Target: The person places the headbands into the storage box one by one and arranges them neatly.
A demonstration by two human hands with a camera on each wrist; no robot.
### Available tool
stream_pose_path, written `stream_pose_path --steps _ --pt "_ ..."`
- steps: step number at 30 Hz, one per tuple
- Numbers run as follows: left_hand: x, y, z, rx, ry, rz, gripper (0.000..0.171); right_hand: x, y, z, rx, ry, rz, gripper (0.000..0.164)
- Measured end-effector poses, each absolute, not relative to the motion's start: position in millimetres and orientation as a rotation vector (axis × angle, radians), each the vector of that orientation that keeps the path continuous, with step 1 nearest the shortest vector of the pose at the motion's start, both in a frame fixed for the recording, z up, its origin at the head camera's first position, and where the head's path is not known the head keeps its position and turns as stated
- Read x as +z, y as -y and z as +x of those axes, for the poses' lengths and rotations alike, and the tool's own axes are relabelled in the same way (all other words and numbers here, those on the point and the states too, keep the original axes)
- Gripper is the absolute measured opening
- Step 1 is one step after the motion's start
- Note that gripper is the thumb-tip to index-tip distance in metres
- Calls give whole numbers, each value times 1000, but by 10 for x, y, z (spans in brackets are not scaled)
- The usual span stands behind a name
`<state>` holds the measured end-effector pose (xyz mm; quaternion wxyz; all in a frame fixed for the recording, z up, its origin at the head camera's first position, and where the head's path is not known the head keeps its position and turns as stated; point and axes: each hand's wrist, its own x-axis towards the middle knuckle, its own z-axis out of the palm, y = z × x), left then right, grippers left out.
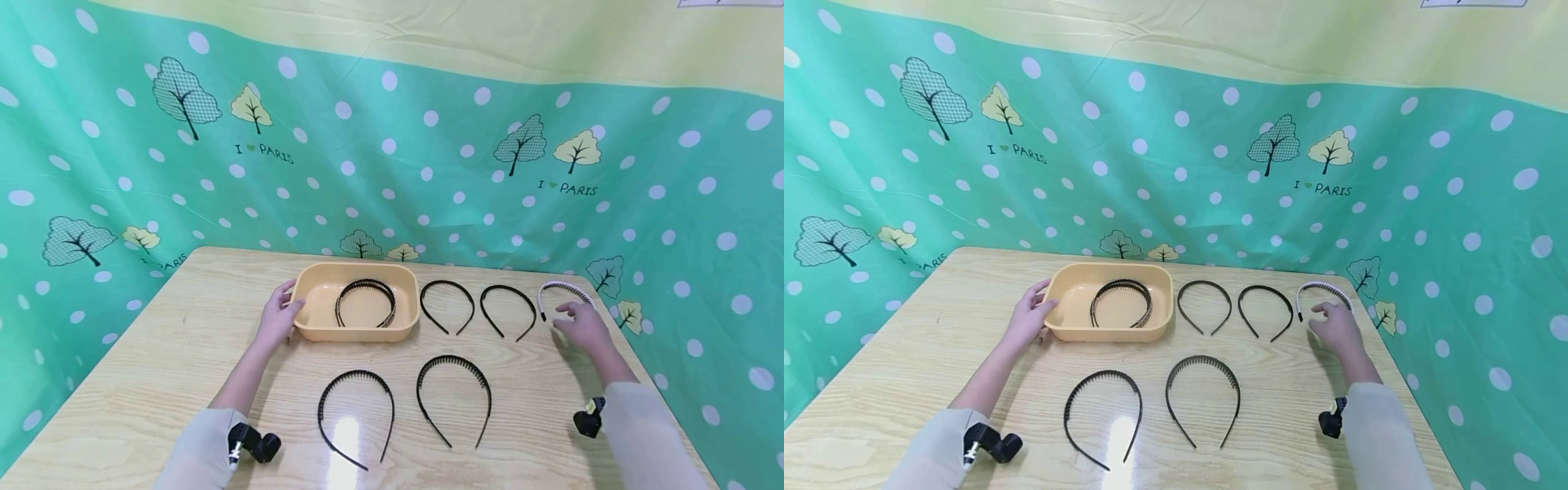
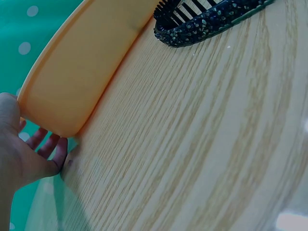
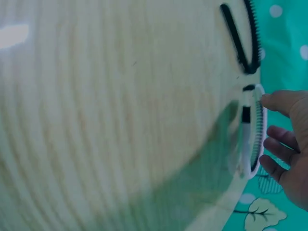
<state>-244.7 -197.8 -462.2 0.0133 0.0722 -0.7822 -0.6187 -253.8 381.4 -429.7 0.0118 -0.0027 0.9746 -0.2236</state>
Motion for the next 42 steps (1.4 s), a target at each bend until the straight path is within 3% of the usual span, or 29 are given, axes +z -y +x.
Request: stream_pose_path --steps 16,42 --pt "-4630 1978 -2460 -1931 2435 235 56 -4452 -3913 -2520 -453 -3073 12 38" --pt "-4635 1976 -2456 -1925 2434 237 56 -4598 -3965 -2525 -431 -3109 -102 25"
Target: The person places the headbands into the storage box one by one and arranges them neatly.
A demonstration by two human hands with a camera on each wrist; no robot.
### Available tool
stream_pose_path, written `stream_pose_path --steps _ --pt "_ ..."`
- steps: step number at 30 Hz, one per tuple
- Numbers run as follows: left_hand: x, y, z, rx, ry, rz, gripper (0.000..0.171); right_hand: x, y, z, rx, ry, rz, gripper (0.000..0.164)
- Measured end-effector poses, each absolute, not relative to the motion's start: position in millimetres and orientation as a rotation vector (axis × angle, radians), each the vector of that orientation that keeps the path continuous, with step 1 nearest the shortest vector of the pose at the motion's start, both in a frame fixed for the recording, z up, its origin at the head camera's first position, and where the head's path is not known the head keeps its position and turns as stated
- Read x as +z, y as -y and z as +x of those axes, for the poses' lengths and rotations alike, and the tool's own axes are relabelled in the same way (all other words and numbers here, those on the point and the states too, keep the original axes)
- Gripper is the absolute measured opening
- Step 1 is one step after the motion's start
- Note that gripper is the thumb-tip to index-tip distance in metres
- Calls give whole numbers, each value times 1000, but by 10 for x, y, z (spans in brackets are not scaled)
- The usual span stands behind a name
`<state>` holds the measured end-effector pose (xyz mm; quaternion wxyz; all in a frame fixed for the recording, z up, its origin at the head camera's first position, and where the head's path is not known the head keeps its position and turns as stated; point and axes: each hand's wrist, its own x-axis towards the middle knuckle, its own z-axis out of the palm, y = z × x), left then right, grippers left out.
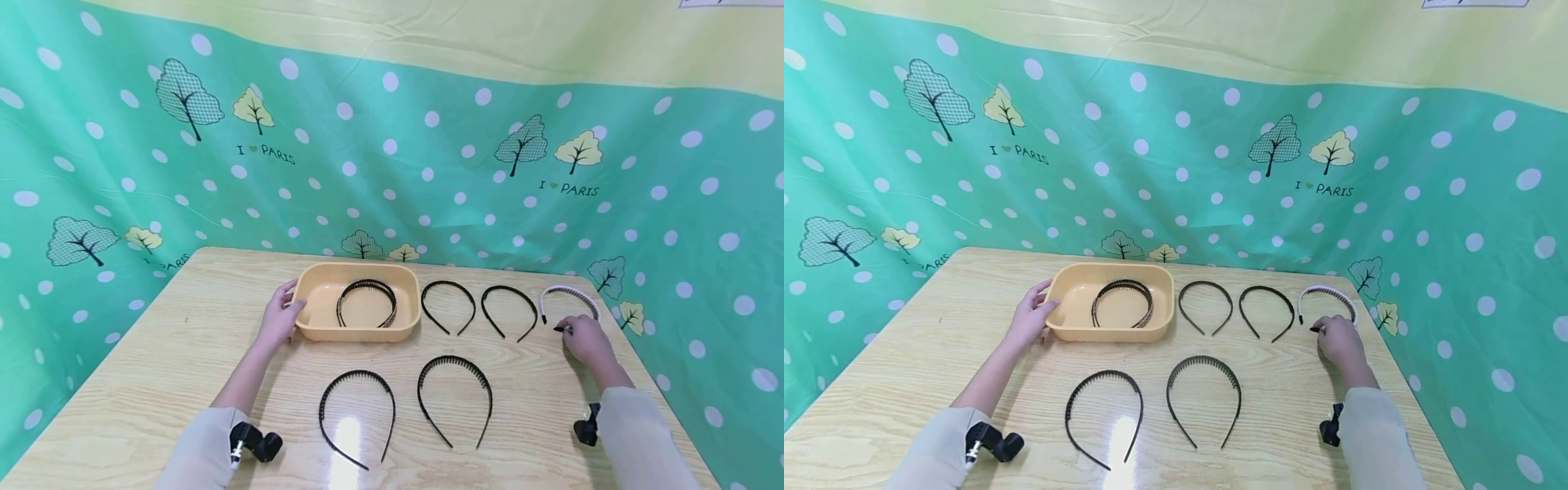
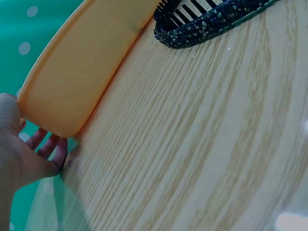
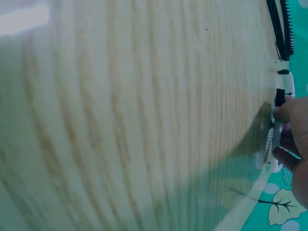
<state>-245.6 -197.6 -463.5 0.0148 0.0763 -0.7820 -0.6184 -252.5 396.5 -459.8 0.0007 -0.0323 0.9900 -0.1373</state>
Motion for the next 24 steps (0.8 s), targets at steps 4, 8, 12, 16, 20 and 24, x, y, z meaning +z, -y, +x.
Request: stream_pose_path --steps 4,8,12,16,20,24 --pt "-4631 1974 -2452 -1929 2432 234 56 -4591 -3956 -2498 -424 -3122 -110 22" --pt "-4630 1979 -2450 -1932 2437 232 56 -4563 -3948 -2480 -420 -3135 -97 22" --pt "-4634 1984 -2448 -1933 2435 233 56 -4527 -3938 -2472 -429 -3158 -95 22" --pt "-4639 1985 -2448 -1932 2434 239 56 -4510 -3924 -2471 -448 -3181 -84 23" --pt "-4641 1987 -2447 -1933 2438 239 56 -4492 -3917 -2473 -461 -3191 -79 24" --pt "-4642 1990 -2452 -1938 2434 236 56 -4453 -3896 -2470 -485 -3195 -80 24"
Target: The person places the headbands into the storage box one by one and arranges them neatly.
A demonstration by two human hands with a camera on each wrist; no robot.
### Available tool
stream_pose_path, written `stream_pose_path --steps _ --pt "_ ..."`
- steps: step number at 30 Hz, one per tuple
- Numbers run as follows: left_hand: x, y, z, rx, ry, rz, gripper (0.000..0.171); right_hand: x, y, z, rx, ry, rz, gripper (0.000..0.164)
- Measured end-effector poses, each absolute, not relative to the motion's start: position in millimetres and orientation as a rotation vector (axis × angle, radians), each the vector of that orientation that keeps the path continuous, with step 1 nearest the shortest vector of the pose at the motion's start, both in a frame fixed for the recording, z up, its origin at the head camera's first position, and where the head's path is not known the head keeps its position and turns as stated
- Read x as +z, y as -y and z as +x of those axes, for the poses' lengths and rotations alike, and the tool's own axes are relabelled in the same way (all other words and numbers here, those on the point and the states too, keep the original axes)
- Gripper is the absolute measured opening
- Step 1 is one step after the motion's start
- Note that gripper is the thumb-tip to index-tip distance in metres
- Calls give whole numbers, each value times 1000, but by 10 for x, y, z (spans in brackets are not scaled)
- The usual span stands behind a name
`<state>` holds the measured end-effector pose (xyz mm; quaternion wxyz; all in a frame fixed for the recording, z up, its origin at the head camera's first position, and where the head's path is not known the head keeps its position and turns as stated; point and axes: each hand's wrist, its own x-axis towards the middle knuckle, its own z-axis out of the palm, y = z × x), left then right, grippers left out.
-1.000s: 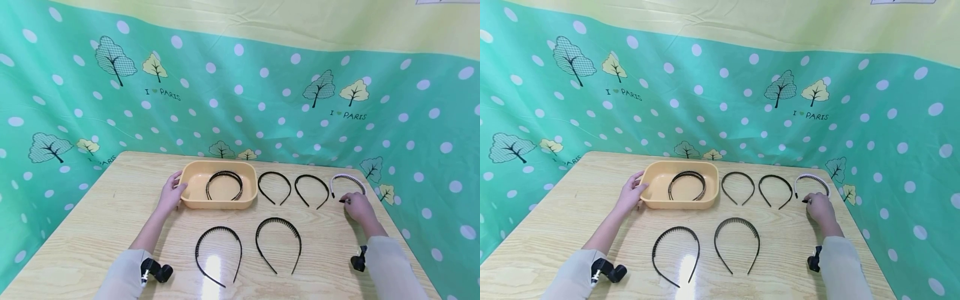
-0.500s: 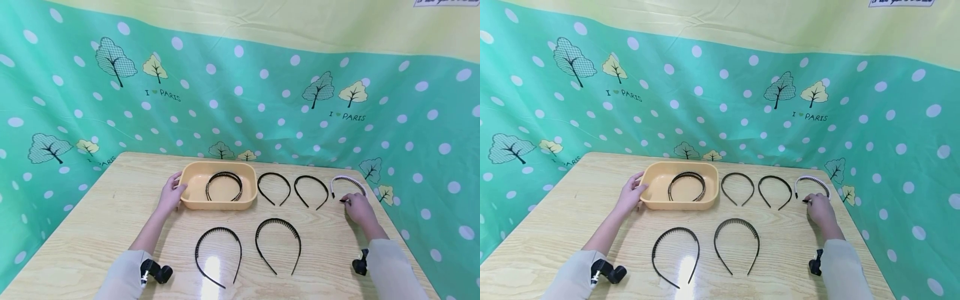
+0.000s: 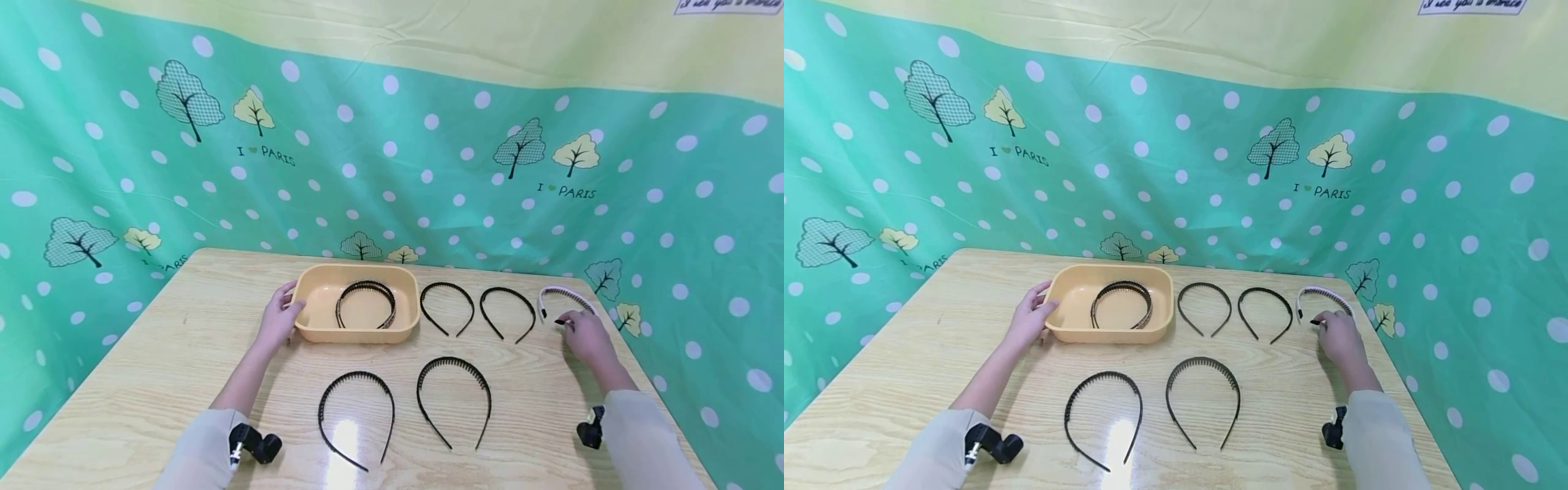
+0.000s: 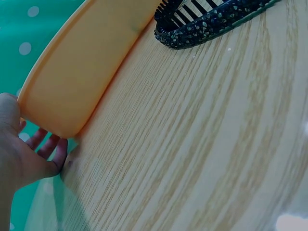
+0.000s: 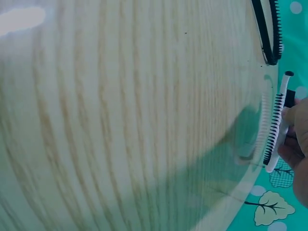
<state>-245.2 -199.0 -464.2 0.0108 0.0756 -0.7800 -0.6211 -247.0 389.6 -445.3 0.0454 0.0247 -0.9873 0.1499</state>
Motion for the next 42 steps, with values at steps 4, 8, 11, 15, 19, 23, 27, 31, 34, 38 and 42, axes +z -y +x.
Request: stream_pose_path --steps 4,8,11,15,19,23,27,31,34,38,42 --pt "-4644 1992 -2459 -1938 2431 239 56 -4405 -3868 -2478 461 2992 85 23" --pt "-4647 1996 -2464 -1931 2435 242 56 -4360 -3826 -2490 448 2965 122 22" --pt "-4649 1997 -2466 -1926 2437 239 56 -4331 -3793 -2488 453 2951 149 21" --pt "-4649 1997 -2465 -1923 2437 236 56 -4308 -3757 -2490 451 2942 172 20" --pt "-4640 1998 -2457 -1927 2440 235 57 -4300 -3733 -2499 440 2916 206 19" --pt "-4633 1999 -2451 -1932 2441 231 57 -4275 -3694 -2504 438 2894 236 18" --pt "-4644 2002 -2457 -1938 2433 228 57 -4244 -3650 -2503 426 2903 259 18" --pt "-4647 2000 -2461 -1936 2429 227 57 -4239 -3622 -2507 414 2919 273 19" --pt "-4647 1998 -2460 -1934 2426 227 57 -4224 -3591 -2502 411 2910 290 19" --pt "-4644 1997 -2458 -1940 2424 230 56 -4200 -3546 -2488 414 2878 327 18" --pt "-4643 1999 -2458 -1942 2436 235 57 -4194 -3505 -2482 402 2847 363 17"
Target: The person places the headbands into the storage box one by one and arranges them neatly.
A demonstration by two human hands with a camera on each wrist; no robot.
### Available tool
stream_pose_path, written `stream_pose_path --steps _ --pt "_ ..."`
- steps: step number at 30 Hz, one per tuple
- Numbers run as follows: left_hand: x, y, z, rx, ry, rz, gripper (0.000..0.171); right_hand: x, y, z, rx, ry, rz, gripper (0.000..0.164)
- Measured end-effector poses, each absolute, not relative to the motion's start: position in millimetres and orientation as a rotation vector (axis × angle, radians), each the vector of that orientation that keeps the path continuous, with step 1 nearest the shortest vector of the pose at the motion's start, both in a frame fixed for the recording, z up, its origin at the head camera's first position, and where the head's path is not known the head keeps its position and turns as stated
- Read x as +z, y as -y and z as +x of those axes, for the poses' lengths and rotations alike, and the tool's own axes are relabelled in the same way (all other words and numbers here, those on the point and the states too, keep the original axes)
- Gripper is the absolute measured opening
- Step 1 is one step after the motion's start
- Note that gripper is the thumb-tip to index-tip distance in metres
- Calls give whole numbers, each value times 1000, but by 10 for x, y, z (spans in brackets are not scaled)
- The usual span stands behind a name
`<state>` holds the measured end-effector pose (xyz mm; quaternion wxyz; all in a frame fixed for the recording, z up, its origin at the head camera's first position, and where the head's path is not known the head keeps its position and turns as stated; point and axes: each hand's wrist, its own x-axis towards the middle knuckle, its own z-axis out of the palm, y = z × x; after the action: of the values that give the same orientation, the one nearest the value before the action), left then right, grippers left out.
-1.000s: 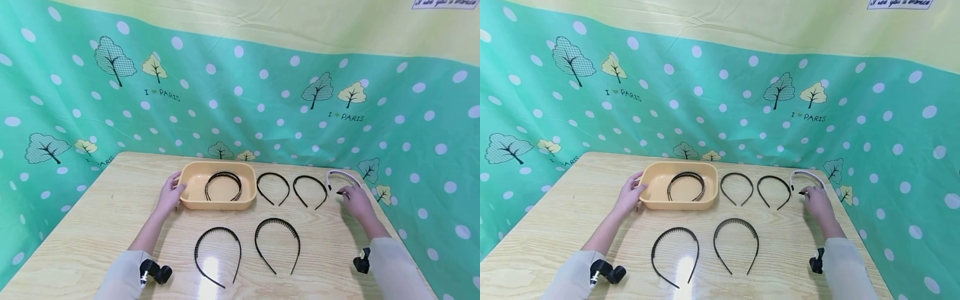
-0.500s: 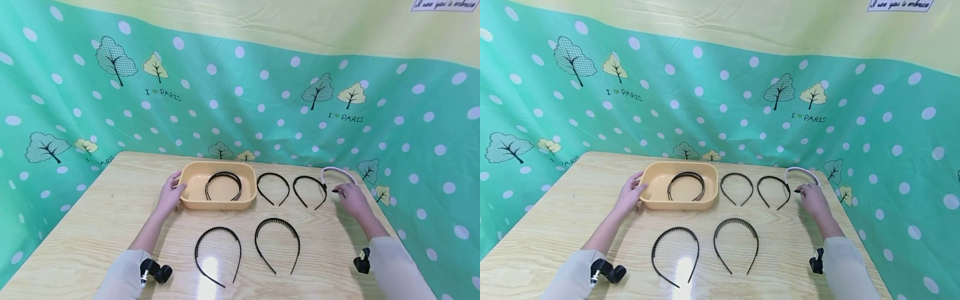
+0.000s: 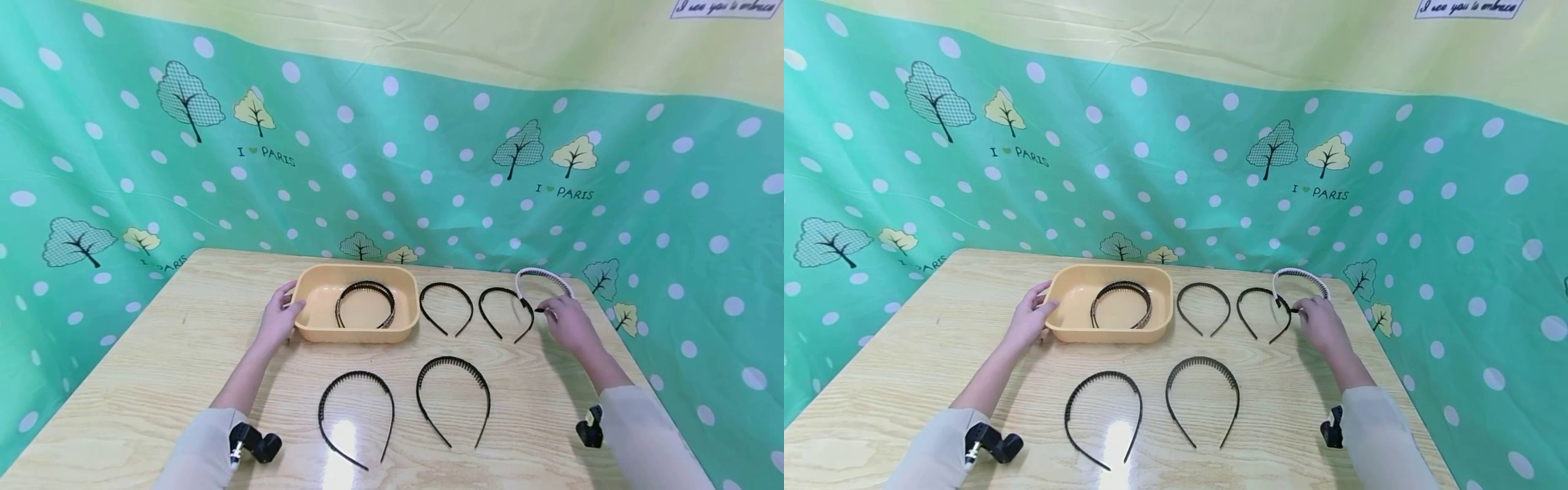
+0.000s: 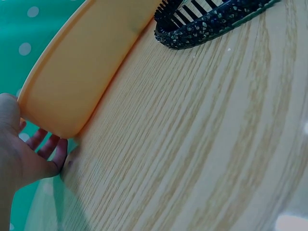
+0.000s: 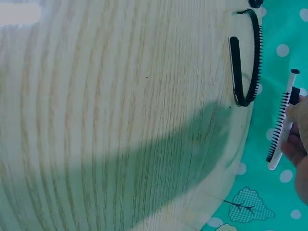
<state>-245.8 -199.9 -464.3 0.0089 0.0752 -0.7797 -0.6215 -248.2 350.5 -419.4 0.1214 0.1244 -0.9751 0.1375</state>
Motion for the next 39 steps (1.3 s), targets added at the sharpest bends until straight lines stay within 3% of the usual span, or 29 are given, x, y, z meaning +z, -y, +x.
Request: stream_pose_path --steps 39 --pt "-4620 1980 -2429 -1936 2436 229 56 -4155 -3194 -2499 379 2768 504 14"
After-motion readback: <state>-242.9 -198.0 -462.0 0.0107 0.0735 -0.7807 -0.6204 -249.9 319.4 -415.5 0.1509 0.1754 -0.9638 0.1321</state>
